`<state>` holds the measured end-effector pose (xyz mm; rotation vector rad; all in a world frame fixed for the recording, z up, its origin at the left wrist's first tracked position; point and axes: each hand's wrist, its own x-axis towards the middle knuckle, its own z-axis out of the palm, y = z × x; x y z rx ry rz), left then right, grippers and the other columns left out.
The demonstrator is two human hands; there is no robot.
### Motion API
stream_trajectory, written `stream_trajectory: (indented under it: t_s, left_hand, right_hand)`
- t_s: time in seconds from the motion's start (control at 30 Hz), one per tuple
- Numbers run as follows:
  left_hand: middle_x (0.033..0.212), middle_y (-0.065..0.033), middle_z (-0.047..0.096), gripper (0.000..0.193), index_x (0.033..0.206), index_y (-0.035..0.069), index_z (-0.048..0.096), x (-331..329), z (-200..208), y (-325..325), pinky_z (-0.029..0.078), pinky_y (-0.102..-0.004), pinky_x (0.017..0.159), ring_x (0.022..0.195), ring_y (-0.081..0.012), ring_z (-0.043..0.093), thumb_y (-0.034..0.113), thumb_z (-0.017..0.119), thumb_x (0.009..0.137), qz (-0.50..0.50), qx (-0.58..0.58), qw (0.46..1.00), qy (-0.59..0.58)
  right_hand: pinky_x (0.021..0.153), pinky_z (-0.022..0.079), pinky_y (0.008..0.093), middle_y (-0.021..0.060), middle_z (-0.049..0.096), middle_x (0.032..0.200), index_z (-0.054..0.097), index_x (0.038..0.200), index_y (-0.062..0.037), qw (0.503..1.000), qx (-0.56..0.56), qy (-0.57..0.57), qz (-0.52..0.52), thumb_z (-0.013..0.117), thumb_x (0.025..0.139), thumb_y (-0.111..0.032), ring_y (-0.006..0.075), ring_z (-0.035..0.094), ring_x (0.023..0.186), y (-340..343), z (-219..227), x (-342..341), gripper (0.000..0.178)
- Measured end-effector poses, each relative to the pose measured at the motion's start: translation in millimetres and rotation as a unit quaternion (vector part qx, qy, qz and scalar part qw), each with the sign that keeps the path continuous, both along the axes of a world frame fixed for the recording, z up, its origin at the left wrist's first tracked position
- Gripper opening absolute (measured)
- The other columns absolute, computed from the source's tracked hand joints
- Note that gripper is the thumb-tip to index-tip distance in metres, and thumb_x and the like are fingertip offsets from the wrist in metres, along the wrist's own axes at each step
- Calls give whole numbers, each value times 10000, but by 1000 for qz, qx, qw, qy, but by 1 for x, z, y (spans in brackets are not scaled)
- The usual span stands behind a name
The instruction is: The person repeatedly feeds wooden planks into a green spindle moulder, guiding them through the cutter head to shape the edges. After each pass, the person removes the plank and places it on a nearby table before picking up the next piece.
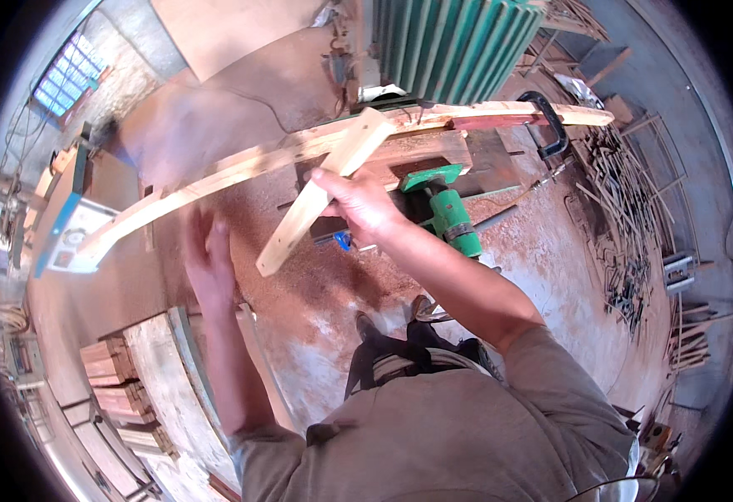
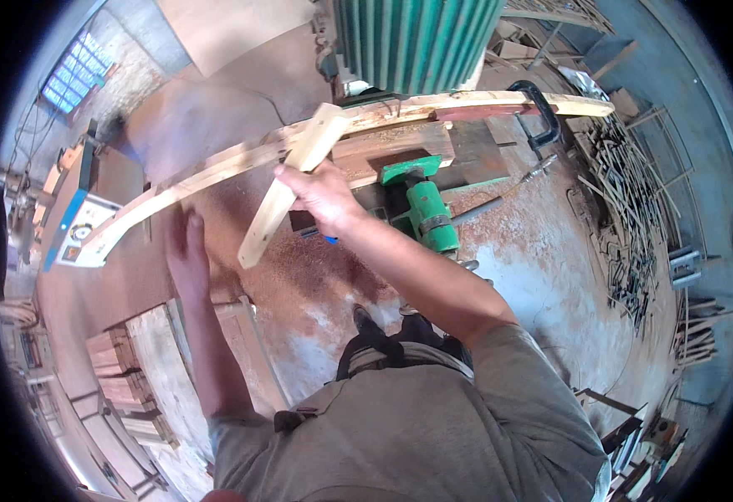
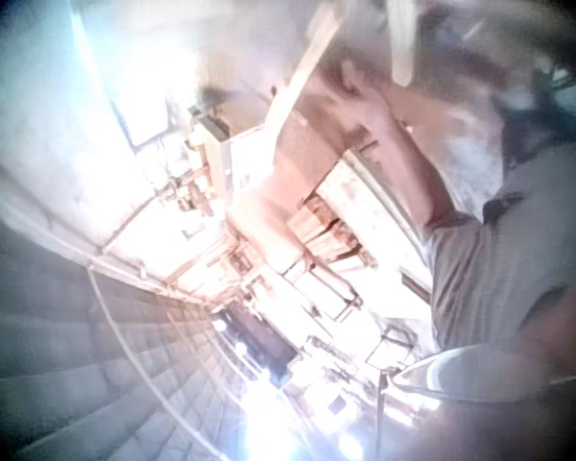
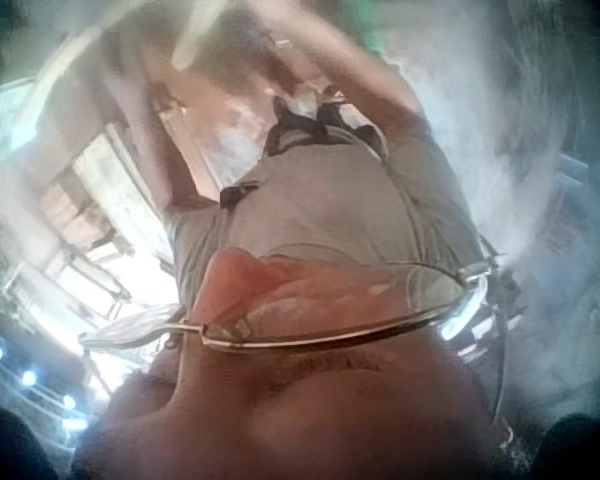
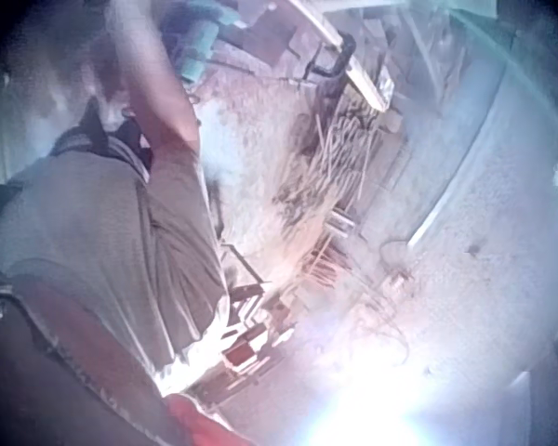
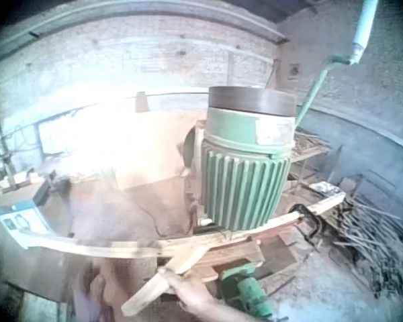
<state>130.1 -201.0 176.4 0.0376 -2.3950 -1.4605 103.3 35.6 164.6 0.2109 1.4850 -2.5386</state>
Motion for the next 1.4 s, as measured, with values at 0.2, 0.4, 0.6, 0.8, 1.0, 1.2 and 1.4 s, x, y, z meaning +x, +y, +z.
stream_trajectory:
  t_s: [0.2,0.4,0.6,0.8,1.0,1.2,1.4]
  left_hand:
    - [1141,-172,622,423,1236,-23,507,28,-107,-14,528,-354,850,1016,-264,627,288,549,953,-140,578,756,-274]
    - [1014,-133,657,238,1108,-21,553,-31,-106,-21,585,-260,712,853,-212,662,166,503,971,-72,606,778,-149]
    - [995,-111,644,237,1104,-1,570,-123,-111,-22,595,-267,714,838,-191,662,189,515,972,-55,523,831,-180]
    - [1013,-86,659,245,1090,12,594,-168,-140,-12,583,-247,731,842,-170,661,203,594,936,-33,483,853,-196]
    - [1001,-72,653,303,1142,18,577,-193,-170,-21,562,-300,824,920,-192,643,210,635,915,-39,465,855,-228]
    - [1094,-82,608,324,1183,34,558,-184,-179,43,539,-288,861,947,-198,629,206,629,919,-5,452,860,-238]
    - [1060,-74,619,306,1174,26,560,-163,-161,116,544,-304,851,922,-201,632,182,626,920,-9,458,855,-243]
  right_hand:
    - [884,531,418,81,631,1065,538,1145,-36,987,-160,-3,-26,688,867,-219,209,625,1005,9,-14,5,365]
    - [824,523,387,156,565,1175,361,1360,15,995,16,-67,65,647,881,-414,238,566,1066,24,-15,20,705]
    - [741,543,318,128,631,1032,409,1340,26,994,34,-47,88,616,914,-389,205,627,907,86,-9,89,630]
    - [720,549,309,126,633,974,431,1281,54,999,-19,-37,-27,515,984,-229,183,635,817,157,8,149,419]
    - [728,527,318,142,667,910,559,1171,19,994,-27,87,-53,563,958,-184,194,641,775,196,28,202,295]
    - [713,514,308,127,659,899,566,1138,-4,991,-2,43,-123,560,959,-153,186,630,771,213,18,202,232]
    - [762,510,333,131,650,946,588,1123,-1,981,119,39,-151,576,945,-168,206,633,837,234,-4,197,244]
